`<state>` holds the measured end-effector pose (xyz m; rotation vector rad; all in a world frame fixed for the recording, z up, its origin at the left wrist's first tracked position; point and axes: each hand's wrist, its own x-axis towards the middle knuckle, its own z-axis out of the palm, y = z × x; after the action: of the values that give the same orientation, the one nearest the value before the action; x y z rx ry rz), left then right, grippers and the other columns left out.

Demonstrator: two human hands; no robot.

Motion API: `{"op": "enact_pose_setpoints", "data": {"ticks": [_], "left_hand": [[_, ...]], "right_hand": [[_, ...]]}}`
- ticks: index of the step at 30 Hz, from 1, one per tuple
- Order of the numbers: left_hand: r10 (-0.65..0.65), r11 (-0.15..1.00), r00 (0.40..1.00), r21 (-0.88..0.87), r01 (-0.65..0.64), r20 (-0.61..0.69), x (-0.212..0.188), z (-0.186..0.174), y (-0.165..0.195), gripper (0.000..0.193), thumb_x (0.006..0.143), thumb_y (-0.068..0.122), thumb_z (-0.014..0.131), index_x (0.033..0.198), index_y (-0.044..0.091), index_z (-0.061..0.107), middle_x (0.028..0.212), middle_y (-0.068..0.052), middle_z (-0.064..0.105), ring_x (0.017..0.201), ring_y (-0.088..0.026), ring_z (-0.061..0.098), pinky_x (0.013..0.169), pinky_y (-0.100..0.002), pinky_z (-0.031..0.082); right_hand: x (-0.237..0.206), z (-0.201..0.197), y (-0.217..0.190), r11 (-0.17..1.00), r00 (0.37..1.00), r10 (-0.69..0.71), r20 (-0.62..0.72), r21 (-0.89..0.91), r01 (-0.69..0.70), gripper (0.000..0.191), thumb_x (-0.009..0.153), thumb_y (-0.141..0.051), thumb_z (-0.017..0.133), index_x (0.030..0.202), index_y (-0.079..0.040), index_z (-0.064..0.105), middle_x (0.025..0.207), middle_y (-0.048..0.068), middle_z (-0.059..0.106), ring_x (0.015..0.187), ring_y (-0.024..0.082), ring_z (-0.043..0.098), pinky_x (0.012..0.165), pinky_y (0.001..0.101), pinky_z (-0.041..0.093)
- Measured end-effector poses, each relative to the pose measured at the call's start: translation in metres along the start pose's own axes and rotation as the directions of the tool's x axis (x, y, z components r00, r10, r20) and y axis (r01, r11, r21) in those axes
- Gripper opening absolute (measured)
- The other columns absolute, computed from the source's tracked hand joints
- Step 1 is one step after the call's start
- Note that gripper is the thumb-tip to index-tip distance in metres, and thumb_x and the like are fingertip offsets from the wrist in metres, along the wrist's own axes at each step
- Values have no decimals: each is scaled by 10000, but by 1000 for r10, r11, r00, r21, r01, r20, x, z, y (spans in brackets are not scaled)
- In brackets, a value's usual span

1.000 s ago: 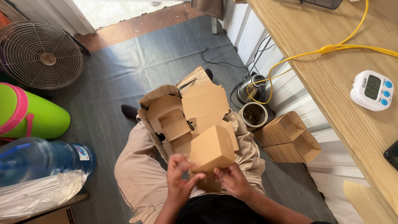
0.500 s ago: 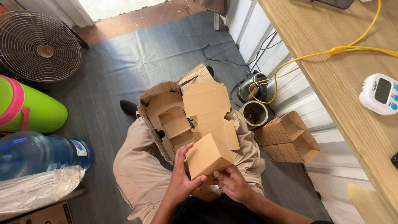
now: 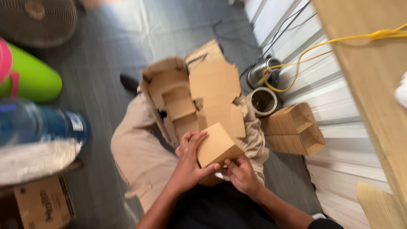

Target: The person sits on the floor and folds flat cardboard takeout box blanks into open boxes, pressing the panels and tabs to shape them, and sets finished boxes on a stack beside them. They work through the blanks one at a time on their lap.

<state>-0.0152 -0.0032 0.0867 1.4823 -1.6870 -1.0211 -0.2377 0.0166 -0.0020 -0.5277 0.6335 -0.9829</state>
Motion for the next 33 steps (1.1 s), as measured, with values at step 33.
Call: {"op": "enact_pose_setpoints", "data": {"ticks": [33], "left_hand": [[105, 948, 994, -299, -109, -28, 14, 4, -18, 913, 786, 489, 814, 1495, 110, 381, 1562, -200, 365, 1502, -373, 356, 1221, -457, 301]], "right_hand": [[4, -29, -5, 976, 981, -25, 190, -208, 65, 334, 1105, -236, 596, 1339, 2, 597, 1291, 73, 606, 1259, 185, 538, 1064, 372, 431]]}}
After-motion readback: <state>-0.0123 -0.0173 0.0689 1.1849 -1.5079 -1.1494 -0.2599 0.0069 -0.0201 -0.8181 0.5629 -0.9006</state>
